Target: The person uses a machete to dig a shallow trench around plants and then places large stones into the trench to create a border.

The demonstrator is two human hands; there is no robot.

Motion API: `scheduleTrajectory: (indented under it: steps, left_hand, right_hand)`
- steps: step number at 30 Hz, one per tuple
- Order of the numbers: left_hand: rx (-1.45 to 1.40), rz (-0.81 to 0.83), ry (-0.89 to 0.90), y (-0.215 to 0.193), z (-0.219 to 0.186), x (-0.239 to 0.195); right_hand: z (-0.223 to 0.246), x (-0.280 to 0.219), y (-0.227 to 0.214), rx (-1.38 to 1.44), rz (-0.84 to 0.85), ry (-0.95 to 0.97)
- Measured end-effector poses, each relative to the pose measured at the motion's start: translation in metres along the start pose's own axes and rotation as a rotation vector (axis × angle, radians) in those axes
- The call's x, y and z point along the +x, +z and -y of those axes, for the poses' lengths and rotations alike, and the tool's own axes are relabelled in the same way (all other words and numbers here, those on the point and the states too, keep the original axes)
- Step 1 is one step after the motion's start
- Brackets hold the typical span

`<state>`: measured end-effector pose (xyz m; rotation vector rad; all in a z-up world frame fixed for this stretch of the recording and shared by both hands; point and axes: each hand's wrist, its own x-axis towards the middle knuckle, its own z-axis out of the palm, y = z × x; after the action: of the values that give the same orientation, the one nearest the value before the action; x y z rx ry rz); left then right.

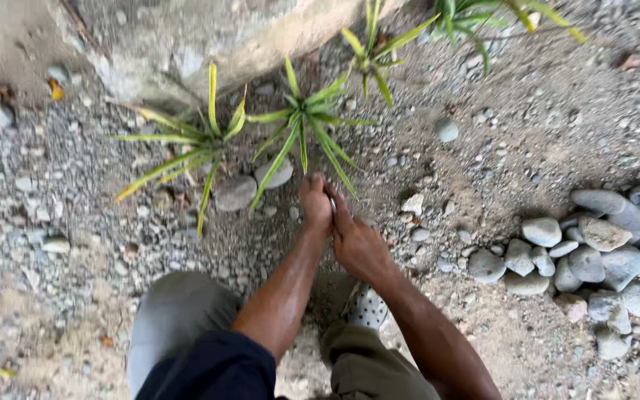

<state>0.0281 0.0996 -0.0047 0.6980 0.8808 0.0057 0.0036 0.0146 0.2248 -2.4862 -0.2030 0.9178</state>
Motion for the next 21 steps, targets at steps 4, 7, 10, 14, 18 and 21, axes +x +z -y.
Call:
scheduleTrajectory:
  steps: [4,7,10,14,18,21]
  left_hand:
    - [-0.222,0.049,-0.203,-0.01,-0.024,0.016]
    - [-0.224,-0.169,-0.313,-0.013,-0.005,0.016]
    - [-0.484,0.013,-0.017,-0.018,0.037,0.014]
    - [-0.111,0.031,0.077,-0.018,0.037,0.037]
    - [-0.291,-0.079,-0.13,-0.029,-0.01,0.036]
    - [-0.335,-0.165,-0.102,-0.033,-0.004,0.019]
  right_hand:
    - [0.014,0.042,0.011,-0.055,0.1,0.043]
    - [0.004,0.033,0.004,-0.275,0.205,0.005]
    - [0.001,0.017,-0.012,-0.296,0.14,-0.1]
    - [0.01,0.025,-0.012,-0.217,0.198,0.047]
    - [0.023,0.048,0.003,-0.281,0.2,-0.085]
    - [0.01,0.036,0.003,-0.281,0.245,-0.134]
